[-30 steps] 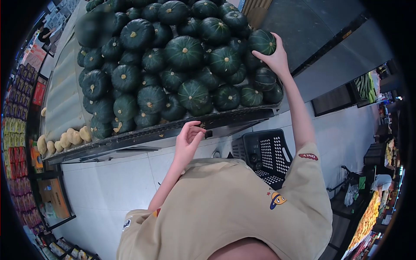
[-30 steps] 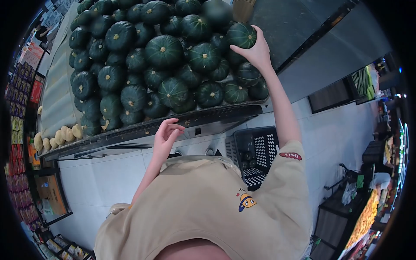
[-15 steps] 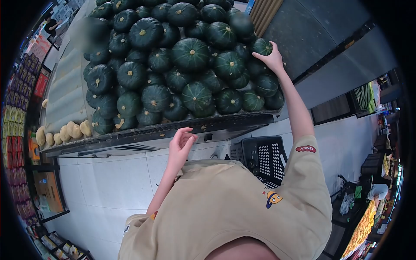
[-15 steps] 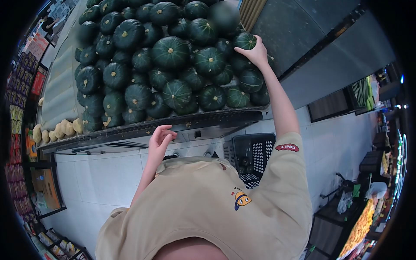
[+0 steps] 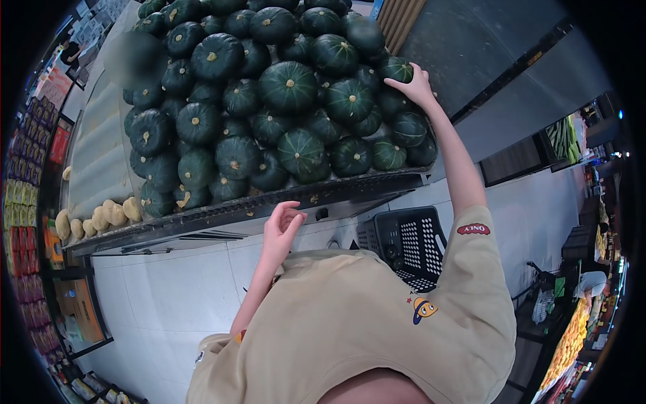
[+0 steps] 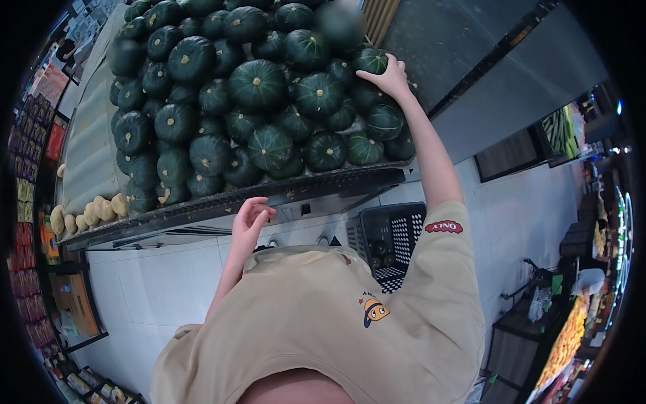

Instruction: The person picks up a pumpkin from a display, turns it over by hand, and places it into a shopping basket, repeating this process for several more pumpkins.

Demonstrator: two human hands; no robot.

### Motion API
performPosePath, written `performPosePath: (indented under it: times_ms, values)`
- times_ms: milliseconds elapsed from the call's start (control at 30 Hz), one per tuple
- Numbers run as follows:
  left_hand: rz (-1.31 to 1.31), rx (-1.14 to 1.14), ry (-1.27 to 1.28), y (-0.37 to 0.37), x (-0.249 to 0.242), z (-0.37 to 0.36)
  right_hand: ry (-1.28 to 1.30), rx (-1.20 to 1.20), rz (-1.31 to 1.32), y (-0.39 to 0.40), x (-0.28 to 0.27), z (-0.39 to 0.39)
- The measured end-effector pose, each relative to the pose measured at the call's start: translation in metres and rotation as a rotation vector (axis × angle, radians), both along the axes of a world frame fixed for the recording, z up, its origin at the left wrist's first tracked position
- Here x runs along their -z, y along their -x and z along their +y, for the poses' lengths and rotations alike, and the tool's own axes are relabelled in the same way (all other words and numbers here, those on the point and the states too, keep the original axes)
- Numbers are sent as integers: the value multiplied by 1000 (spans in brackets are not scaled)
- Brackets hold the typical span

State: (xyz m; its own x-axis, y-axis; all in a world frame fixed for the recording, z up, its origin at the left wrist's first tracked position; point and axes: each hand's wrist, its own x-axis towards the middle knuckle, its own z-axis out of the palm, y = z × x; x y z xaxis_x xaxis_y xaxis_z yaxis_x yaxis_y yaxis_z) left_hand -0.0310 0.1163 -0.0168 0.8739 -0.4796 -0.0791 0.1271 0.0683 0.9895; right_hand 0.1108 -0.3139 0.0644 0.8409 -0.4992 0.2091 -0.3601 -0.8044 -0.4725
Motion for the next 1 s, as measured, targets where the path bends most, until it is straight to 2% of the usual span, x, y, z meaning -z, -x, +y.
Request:
performPosePath:
  times_ms: [133, 233, 333, 467, 567, 633, 800, 833, 933, 1000]
  values:
    - [21, 39, -4, -3, 2, 8, 139, 89, -131, 16, 5, 13]
    - [35, 77, -26, -7, 3, 16, 83, -12, -603, 44, -2, 30]
    - [22, 108, -14, -11, 16, 24, 19, -19, -688, 91, -7, 55]
    - [66, 224, -79, -16, 30, 31, -31, 127, -780, 161, 25, 84]
    - [142, 325, -87, -19, 49, 31, -45, 239, -704, 225, 66, 108]
    - [143, 423, -159, -22, 60, 27, -65, 327, -498, 270, 94, 129]
    - [125, 687, -269, -24, 117, 10, -12, 572, -343, 376, 138, 167]
    - [60, 739, -351, -25, 131, 3, 46, 625, -312, 397, 144, 170]
    - [-114, 876, -518, -33, 187, -11, 6, 826, -247, 463, 175, 175]
    - [-360, 1019, -725, -38, 216, -19, -1, 975, -239, 501, 191, 178]
